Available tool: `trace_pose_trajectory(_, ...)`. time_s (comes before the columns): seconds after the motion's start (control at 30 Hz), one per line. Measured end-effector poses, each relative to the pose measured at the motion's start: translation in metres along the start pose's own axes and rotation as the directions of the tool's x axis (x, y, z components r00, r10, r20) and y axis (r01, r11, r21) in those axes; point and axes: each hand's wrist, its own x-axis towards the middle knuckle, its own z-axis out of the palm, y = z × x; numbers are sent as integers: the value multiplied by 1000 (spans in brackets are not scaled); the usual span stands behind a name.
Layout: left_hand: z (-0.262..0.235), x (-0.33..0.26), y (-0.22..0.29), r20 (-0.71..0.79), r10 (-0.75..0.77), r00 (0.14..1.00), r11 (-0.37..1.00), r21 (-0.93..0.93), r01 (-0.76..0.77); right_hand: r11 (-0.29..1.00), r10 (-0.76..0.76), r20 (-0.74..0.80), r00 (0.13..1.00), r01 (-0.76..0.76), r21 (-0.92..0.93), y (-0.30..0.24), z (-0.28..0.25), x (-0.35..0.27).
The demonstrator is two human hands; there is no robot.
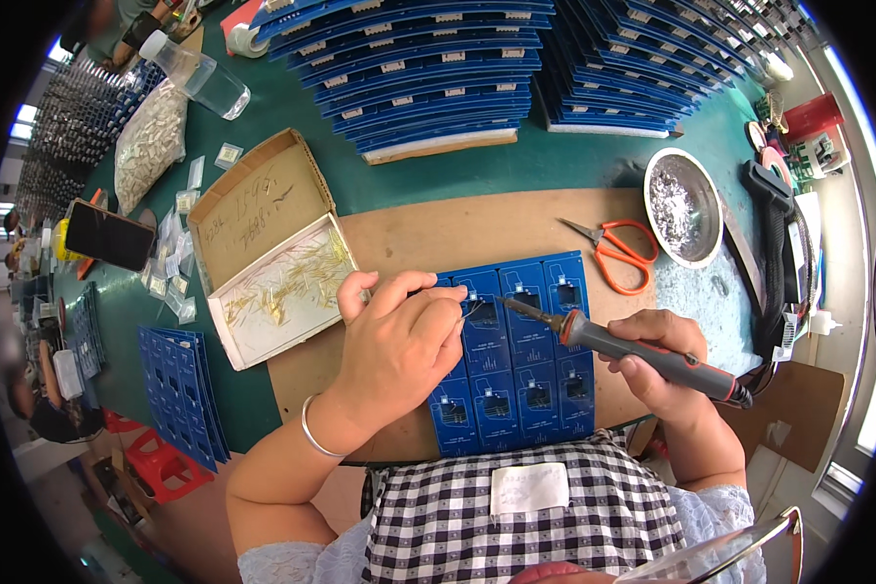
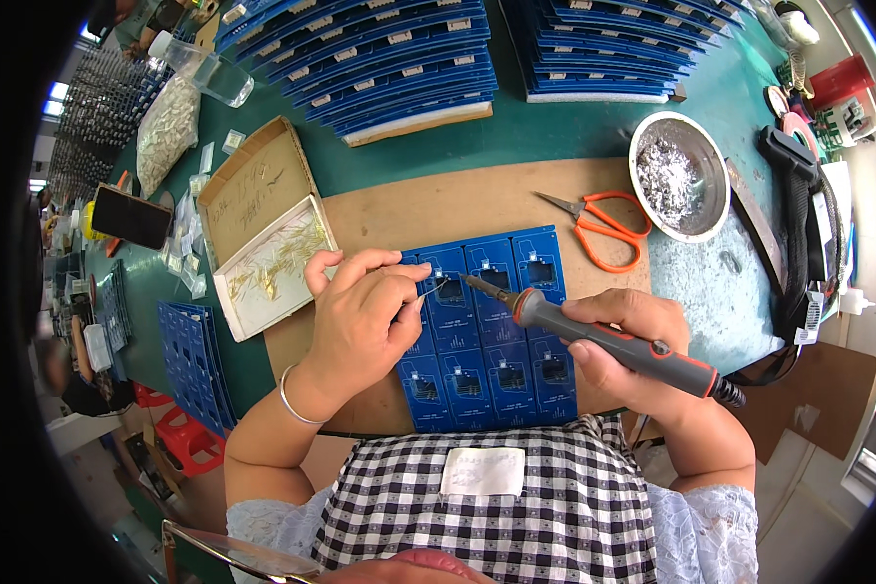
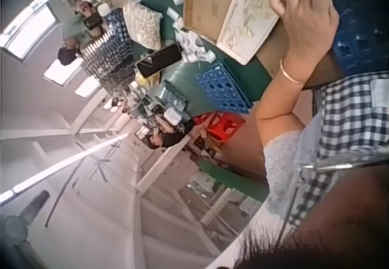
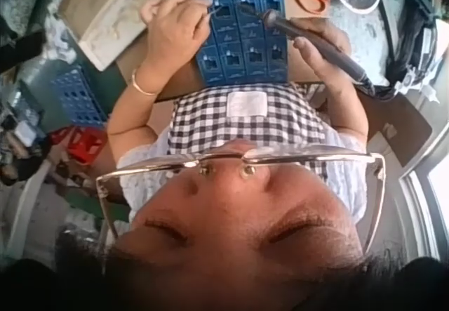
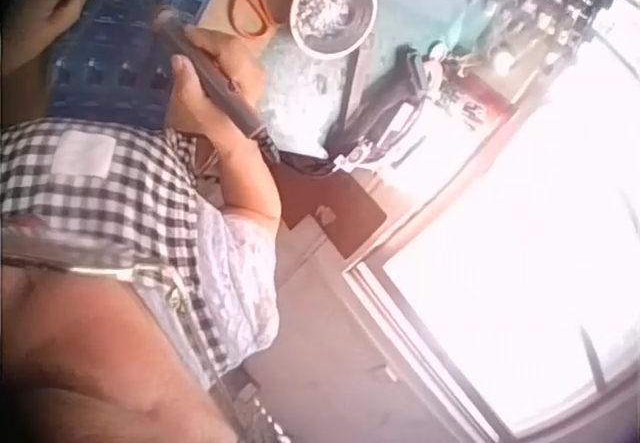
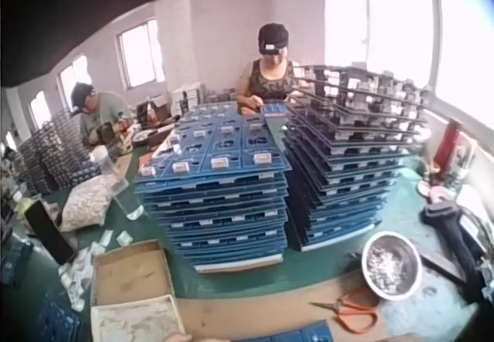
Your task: The person solders small pins or components onto a circuit board assembly using a soldering iron and solder wire.
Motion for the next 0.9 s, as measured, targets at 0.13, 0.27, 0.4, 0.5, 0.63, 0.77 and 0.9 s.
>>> trace_pose_trajectory(0.13,2,-2,0,14,11,1000,999,50,-12,1000,-19,34,999,20,-21,1,4,4)
trace_pose_trajectory(0.27,3,-1,0,-21,18,1000,999,45,-17,999,-35,48,998,37,-40,1,6,8)
trace_pose_trajectory(0.4,5,0,0,-36,16,999,999,48,-14,997,-49,49,998,52,-63,1,7,11)
trace_pose_trajectory(0.5,7,0,-1,-41,12,999,999,50,-10,995,-54,49,997,58,-83,1,8,13)
trace_pose_trajectory(0.63,7,1,-2,-27,12,1000,999,49,-11,994,-73,59,996,78,-78,1,7,15)
trace_pose_trajectory(0.77,7,0,0,-41,13,999,999,46,-11,989,-102,82,991,110,-100,0,-1,12)
trace_pose_trajectory(0.9,4,1,3,-27,10,1000,998,57,-8,996,-76,24,997,77,-42,-1,-12,2)
